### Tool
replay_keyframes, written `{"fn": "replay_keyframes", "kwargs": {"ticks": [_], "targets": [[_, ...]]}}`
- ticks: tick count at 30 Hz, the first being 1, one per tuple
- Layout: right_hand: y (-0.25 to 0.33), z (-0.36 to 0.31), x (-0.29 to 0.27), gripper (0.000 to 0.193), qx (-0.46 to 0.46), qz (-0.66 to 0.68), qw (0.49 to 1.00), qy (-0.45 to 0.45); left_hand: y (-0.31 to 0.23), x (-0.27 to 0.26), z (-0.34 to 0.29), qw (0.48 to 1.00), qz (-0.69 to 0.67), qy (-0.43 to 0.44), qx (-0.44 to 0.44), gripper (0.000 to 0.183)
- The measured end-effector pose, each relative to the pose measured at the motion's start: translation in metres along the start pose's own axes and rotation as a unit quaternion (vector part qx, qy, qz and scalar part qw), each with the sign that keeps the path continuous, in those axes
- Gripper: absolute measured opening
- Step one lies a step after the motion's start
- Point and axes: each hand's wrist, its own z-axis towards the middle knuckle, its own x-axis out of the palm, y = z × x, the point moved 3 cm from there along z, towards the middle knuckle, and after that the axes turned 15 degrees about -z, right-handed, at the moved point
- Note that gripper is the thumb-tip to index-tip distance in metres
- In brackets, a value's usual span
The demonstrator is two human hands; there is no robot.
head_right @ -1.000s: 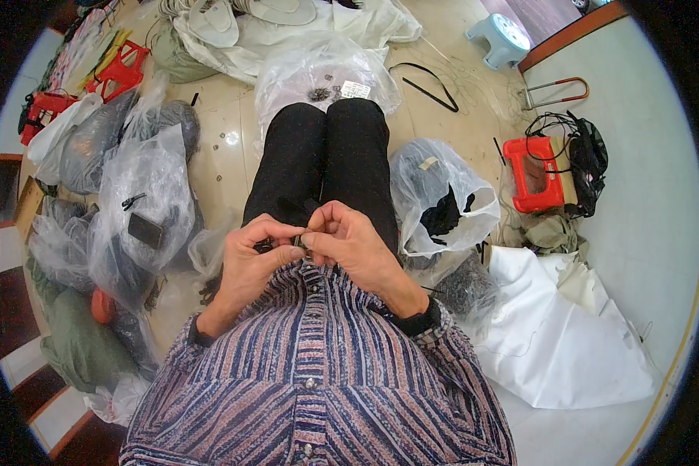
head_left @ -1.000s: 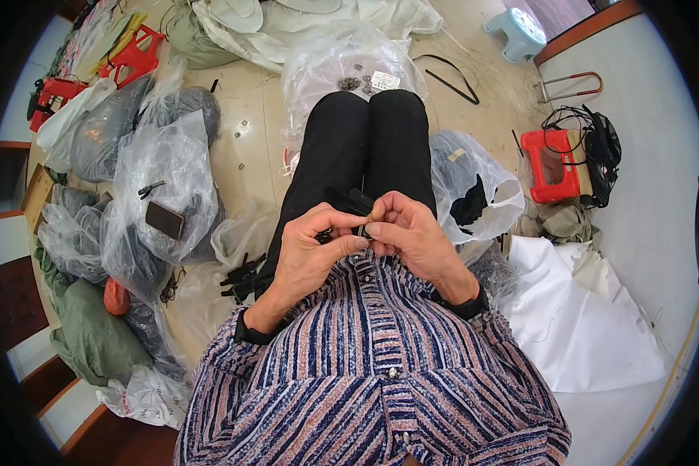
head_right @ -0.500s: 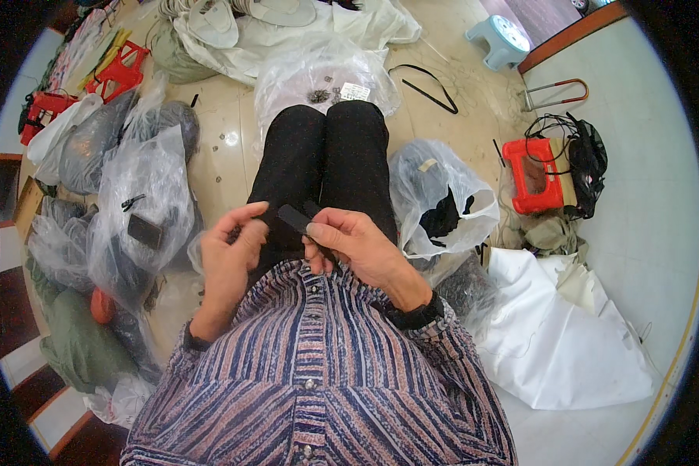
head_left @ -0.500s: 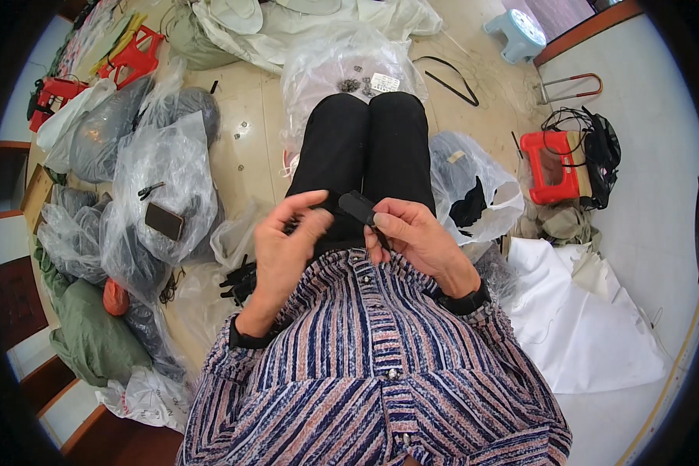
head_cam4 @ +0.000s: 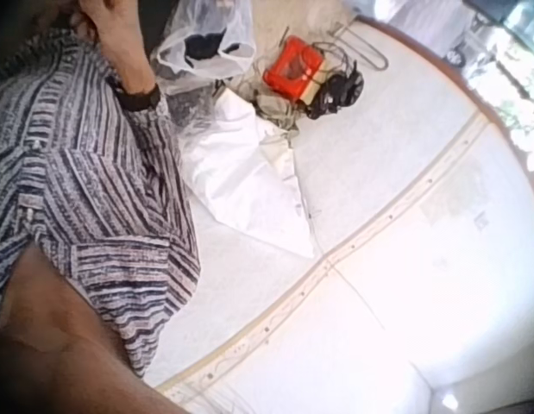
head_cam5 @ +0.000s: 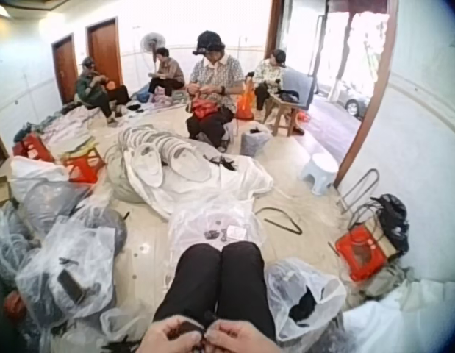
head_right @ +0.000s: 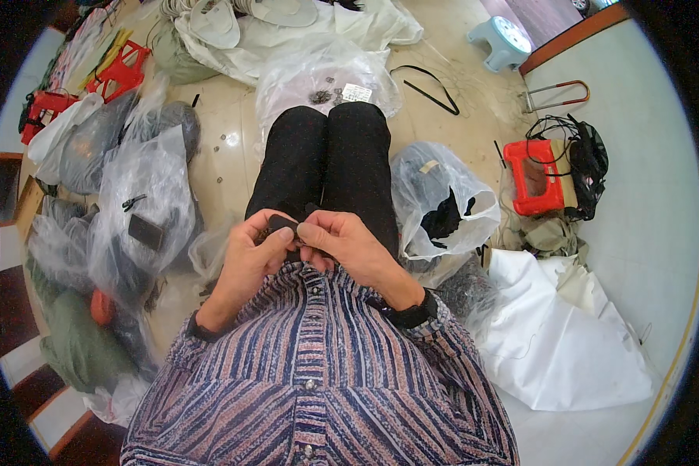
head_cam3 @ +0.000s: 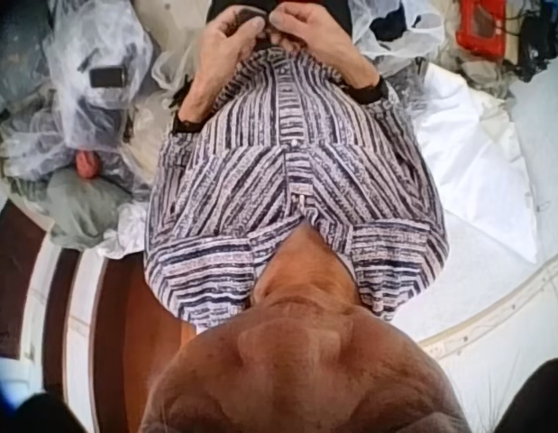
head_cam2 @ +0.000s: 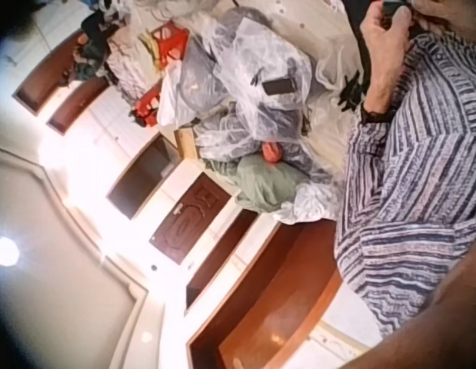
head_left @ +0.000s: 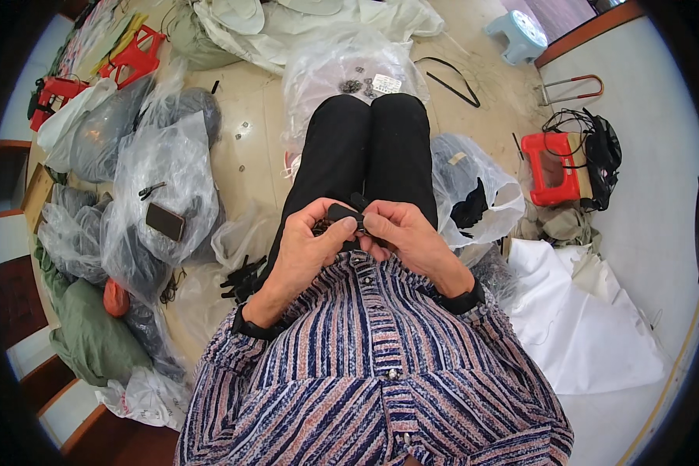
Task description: Inspecting and assembling small black shoe components while sitting among storage bags.
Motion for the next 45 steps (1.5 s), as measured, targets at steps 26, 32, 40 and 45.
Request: {"fn": "replay_keyframes", "kwargs": {"ticks": [26,32,40,45], "targets": [[0.001,-0.003,-0.001,0.019,-0.030,-0.185,0.977,-0.097,-0.001,0.007,-0.002,0.993,0.047,-0.019,0.109,0.019],[0.004,-0.004,0.002,0.017,-0.008,-0.097,0.994,-0.050,0.002,0.000,0.002,0.996,-0.021,-0.064,0.065,0.018],[0.007,0.012,0.019,0.018,-0.004,-0.269,0.960,-0.081,-0.020,-0.003,-0.024,0.900,0.302,-0.088,0.303,0.013],[0.015,0.021,0.042,0.021,0.004,-0.359,0.933,0.004,-0.017,-0.087,-0.041,0.954,-0.036,-0.260,0.143,0.024]]}}
